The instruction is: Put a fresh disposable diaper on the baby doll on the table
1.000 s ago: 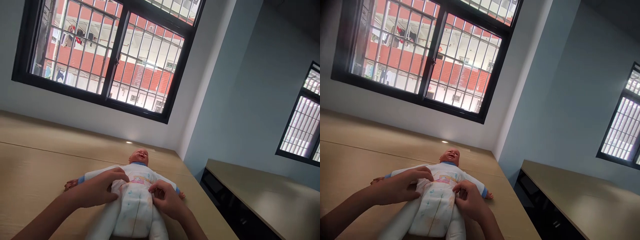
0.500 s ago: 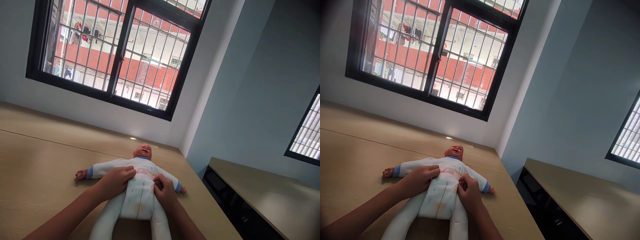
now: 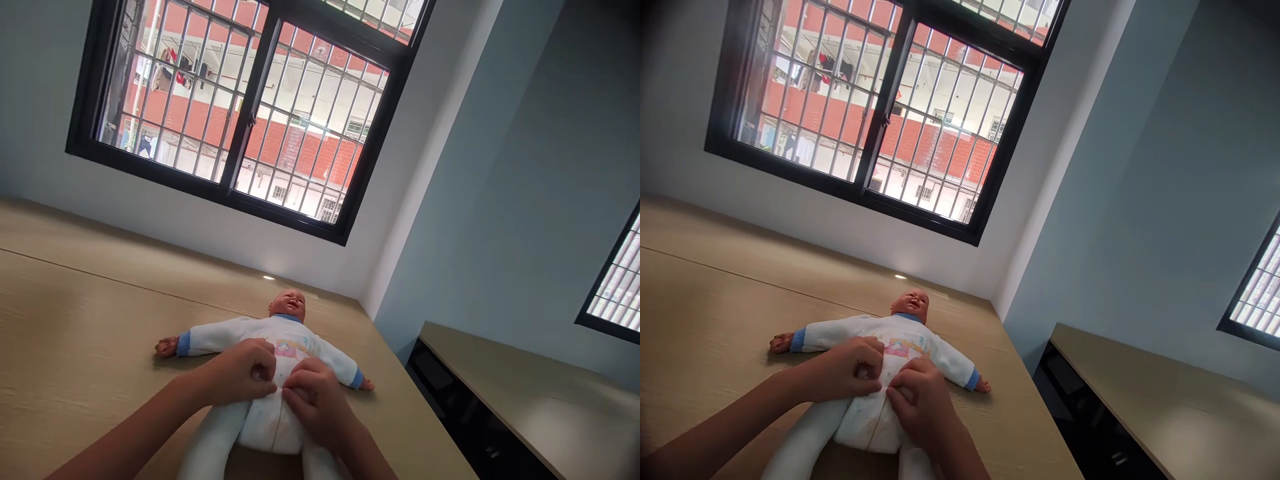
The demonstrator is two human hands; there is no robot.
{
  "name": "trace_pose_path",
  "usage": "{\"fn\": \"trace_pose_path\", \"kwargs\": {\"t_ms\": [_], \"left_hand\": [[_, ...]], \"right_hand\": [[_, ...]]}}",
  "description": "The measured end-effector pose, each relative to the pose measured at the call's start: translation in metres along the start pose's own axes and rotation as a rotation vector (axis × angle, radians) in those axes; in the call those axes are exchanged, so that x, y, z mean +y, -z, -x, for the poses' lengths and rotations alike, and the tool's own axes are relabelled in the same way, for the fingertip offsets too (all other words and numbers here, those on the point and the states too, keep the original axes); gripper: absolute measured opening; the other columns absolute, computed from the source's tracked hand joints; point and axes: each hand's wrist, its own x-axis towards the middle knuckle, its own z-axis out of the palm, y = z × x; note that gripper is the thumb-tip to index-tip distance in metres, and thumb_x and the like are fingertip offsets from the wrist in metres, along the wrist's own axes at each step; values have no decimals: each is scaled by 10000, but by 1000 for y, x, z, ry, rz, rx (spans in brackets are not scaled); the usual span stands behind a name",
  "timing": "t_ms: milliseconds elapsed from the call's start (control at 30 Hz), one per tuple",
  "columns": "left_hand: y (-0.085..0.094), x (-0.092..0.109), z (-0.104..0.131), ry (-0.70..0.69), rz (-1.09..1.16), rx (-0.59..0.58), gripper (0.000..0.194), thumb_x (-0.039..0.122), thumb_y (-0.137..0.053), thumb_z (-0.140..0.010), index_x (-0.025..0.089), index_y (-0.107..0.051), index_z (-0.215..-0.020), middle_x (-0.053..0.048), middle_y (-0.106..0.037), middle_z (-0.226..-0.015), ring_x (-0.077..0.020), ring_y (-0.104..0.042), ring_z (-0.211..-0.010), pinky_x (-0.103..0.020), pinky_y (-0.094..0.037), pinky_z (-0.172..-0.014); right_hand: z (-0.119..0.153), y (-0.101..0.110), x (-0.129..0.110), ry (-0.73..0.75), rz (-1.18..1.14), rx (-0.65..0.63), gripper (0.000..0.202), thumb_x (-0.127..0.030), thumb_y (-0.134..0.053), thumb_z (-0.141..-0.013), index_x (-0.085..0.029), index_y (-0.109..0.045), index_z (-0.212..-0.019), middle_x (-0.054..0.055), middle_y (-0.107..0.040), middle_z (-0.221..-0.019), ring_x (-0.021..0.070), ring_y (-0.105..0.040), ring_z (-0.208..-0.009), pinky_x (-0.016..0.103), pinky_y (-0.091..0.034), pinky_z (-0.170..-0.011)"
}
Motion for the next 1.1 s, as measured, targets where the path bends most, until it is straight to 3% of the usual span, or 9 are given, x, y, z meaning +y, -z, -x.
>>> {"fn": "trace_pose_path", "kwargs": {"t_ms": [233,333,400,500,567,633,733,867,1100], "left_hand": [[-4,-13,-1,0,-21,-120,170,196,-679,-690,175,-537,-598,58,-546,-682,-104,-463,-640,-247,-359,-649],[-3,-11,1,35,41,-105,173,205,-687,-690,174,-541,-603,59,-542,-694,-96,-450,-625,-236,-333,-594],[-2,-12,2,63,102,-32,157,242,-686,-725,178,-579,-629,50,-547,-702,-104,-462,-641,-233,-334,-585],[2,-22,2,116,132,178,189,322,-648,-804,179,-622,-684,29,-565,-698,-129,-485,-674,-243,-367,-618],[3,-32,0,161,127,301,194,345,-616,-835,181,-645,-736,12,-598,-728,-144,-509,-694,-256,-394,-642],[3,-40,-2,186,128,356,188,355,-600,-849,188,-680,-818,-8,-646,-809,-166,-556,-761,-269,-429,-685],[-3,-46,-3,189,149,342,255,398,-616,-852,214,-713,-1000,-34,-694,-1000,-203,-608,-913,-291,-469,-774],[-14,-52,-6,235,177,321,420,454,-663,-814,199,-694,-1147,-72,-699,-1126,-242,-628,-992,-326,-493,-827],[-22,-68,-11,264,235,299,451,490,-706,-780,196,-720,-1121,-83,-702,-1162,-277,-615,-1065,-357,-476,-891]], "right_hand": [[1,0,0,-126,-12,-122,71,-147,-754,-741,-194,-719,-780,26,-652,-893,204,-591,-930,317,-444,-850],[0,2,5,-128,-131,-78,23,-165,-713,-775,-185,-718,-764,30,-663,-876,193,-597,-898,307,-447,-837],[-1,3,12,-131,-178,35,90,-205,-668,-815,-173,-697,-736,36,-663,-839,181,-593,-828,293,-446,-770],[-2,4,24,-164,-127,218,155,-258,-613,-860,-167,-696,-767,55,-663,-863,179,-586,-791,284,-427,-687],[-1,3,30,-181,-92,259,164,-272,-603,-870,-169,-724,-831,72,-670,-931,192,-601,-833,285,-435,-685],[-1,2,33,-187,-92,249,187,-282,-595,-880,-175,-747,-902,86,-677,-995,203,-618,-880,290,-460,-709],[0,0,33,-184,-105,194,240,-297,-566,-909,-182,-758,-995,103,-682,-1071,220,-638,-966,314,-501,-793],[1,0,34,-179,-80,157,284,-291,-552,-920,-188,-747,-1100,120,-661,-1210,248,-601,-1158,381,-463,-1025],[1,1,36,-185,-55,128,310,-287,-552,-915,-191,-729,-1151,122,-640,-1269,255,-574,-1220,416,-413,-1110]]}}
